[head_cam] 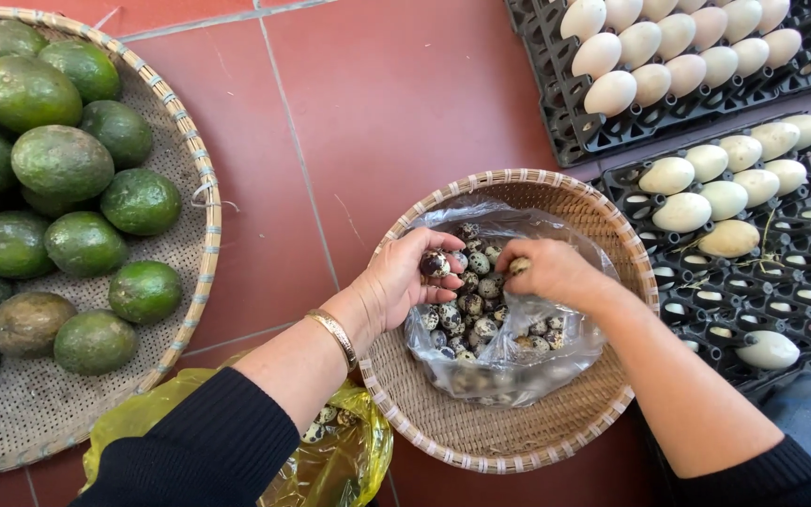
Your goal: Transferring quail eggs from a large bowl into a plastic bag inside a woven basket for packing.
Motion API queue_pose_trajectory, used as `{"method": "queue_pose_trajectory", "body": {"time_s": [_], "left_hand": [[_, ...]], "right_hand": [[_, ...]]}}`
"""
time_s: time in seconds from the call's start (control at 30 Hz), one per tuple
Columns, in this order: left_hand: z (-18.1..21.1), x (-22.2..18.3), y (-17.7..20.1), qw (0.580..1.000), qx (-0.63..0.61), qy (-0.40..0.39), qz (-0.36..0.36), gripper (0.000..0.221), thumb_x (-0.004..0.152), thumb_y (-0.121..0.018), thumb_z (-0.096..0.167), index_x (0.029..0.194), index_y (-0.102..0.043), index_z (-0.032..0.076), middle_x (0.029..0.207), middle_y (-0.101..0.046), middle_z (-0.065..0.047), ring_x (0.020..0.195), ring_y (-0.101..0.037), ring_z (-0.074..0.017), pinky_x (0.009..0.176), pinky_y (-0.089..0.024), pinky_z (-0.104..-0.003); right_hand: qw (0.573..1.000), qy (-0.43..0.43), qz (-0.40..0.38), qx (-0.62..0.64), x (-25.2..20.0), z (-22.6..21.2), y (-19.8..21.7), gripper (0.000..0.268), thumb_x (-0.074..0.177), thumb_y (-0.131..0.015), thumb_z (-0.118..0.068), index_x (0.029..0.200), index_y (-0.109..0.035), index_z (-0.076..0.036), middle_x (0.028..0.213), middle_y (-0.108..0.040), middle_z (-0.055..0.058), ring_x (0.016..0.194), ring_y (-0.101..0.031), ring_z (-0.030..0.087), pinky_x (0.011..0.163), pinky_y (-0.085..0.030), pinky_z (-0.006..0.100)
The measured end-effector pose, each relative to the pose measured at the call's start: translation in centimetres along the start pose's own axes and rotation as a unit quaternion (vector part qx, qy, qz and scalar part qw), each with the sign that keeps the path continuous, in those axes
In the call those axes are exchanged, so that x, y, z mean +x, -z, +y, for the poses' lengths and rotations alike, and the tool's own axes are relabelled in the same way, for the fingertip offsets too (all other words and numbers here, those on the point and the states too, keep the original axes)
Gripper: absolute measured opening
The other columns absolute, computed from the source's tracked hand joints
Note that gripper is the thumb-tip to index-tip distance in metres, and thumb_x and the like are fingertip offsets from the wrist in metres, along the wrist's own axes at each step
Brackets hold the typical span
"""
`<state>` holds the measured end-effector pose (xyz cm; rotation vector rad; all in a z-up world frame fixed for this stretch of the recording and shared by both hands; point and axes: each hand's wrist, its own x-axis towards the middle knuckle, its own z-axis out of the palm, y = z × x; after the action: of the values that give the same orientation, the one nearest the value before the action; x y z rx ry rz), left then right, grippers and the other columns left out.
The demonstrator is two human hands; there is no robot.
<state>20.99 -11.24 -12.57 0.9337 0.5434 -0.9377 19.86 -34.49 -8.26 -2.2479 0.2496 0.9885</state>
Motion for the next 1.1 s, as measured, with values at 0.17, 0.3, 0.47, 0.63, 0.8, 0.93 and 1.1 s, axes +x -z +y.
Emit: {"method": "queue_pose_trajectory", "body": {"time_s": [0.17, 0.3, 0.47, 0.63, 0.8, 0.93, 1.1], "left_hand": [[-0.1, -1.0, 0.3, 1.0, 0.009, -0.007, 0.01, 0.037, 0.09, -0.056, 0.032, 0.113, -0.073, 0.009, 0.086, -0.072, -0.015, 0.069, -0.075, -0.0252, 0.059, -0.067, -0.035], [-0.3, -2.0, 0.2, 1.0, 0.008, -0.007, 0.01, 0.036, 0.09, -0.057, 0.033, 0.113, -0.074, 0.01, 0.086, -0.072, -0.015, 0.07, -0.074, -0.0256, 0.06, -0.067, -0.036], [0.6, -5.6, 0.6, 1.0, -0.012, 0.008, 0.015, 0.037, 0.086, -0.064, 0.032, 0.112, -0.076, 0.009, 0.089, -0.073, -0.018, 0.072, -0.075, -0.0267, 0.062, -0.068, -0.038], [0.4, -9.3, 1.3, 0.999, -0.03, 0.015, 0.038, 0.04, 0.088, -0.062, 0.03, 0.116, -0.075, 0.004, 0.095, -0.073, -0.02, 0.078, -0.075, -0.0294, 0.068, -0.068, -0.042], [-0.4, -13.1, 3.9, 0.996, -0.056, 0.018, 0.063, 0.042, 0.091, -0.06, 0.031, 0.119, -0.074, 0.004, 0.097, -0.073, -0.021, 0.082, -0.076, -0.0329, 0.069, -0.068, -0.045], [-2.5, -16.9, 8.2, 0.993, -0.046, 0.007, 0.106, 0.043, 0.097, -0.054, 0.037, 0.12, -0.07, 0.005, 0.096, -0.073, -0.022, 0.085, -0.077, -0.0352, 0.068, -0.067, -0.046], [-6.5, -21.0, 14.0, 0.982, -0.03, 0.025, 0.186, 0.047, 0.098, -0.052, 0.042, 0.118, -0.069, 0.003, 0.093, -0.073, -0.023, 0.083, -0.077, -0.0363, 0.068, -0.068, -0.049]], "right_hand": [[0.919, -0.02, -0.047, -0.392, 0.2, -0.6, -1.7, 0.052, 0.088, -0.075, -0.026, 0.137, -0.06, -0.033, 0.108, -0.075, 0.013, 0.112, -0.072, 0.031, 0.094, -0.059, 0.051], [0.915, -0.027, -0.044, -0.4, 1.9, 3.0, -2.5, 0.067, 0.086, -0.075, -0.031, 0.147, -0.051, -0.045, 0.11, -0.069, 0.013, 0.102, -0.075, 0.031, 0.089, -0.06, 0.048], [0.918, -0.007, 0.011, 0.397, -2.7, -0.9, 0.4, 0.032, 0.074, -0.076, 0.004, 0.104, -0.069, -0.005, 0.09, -0.057, 0.007, 0.068, -0.053, 0.015, 0.042, -0.04, 0.022], [0.768, 0.053, -0.132, 0.624, -1.9, 0.6, -2.7, 0.038, 0.084, -0.069, -0.011, 0.122, -0.067, -0.006, 0.109, -0.059, 0.018, 0.085, -0.064, 0.03, 0.043, -0.048, 0.025], [0.681, 0.075, -0.255, 0.682, -1.2, -1.0, -7.9, 0.06, 0.1, -0.05, -0.059, 0.132, -0.063, -0.009, 0.128, -0.067, 0.034, 0.105, -0.072, 0.05, 0.046, -0.047, 0.03], [0.675, 0.062, -0.318, 0.663, -4.0, -6.3, -11.3, 0.068, 0.102, -0.041, -0.065, 0.131, -0.065, -0.008, 0.129, -0.068, 0.032, 0.107, -0.072, 0.05, 0.05, -0.051, 0.034], [0.677, 0.044, -0.379, 0.63, -6.7, -10.7, -18.3, 0.062, 0.104, -0.042, -0.057, 0.135, -0.06, -0.007, 0.128, -0.068, 0.029, 0.103, -0.073, 0.05, 0.044, -0.049, 0.031]]}}
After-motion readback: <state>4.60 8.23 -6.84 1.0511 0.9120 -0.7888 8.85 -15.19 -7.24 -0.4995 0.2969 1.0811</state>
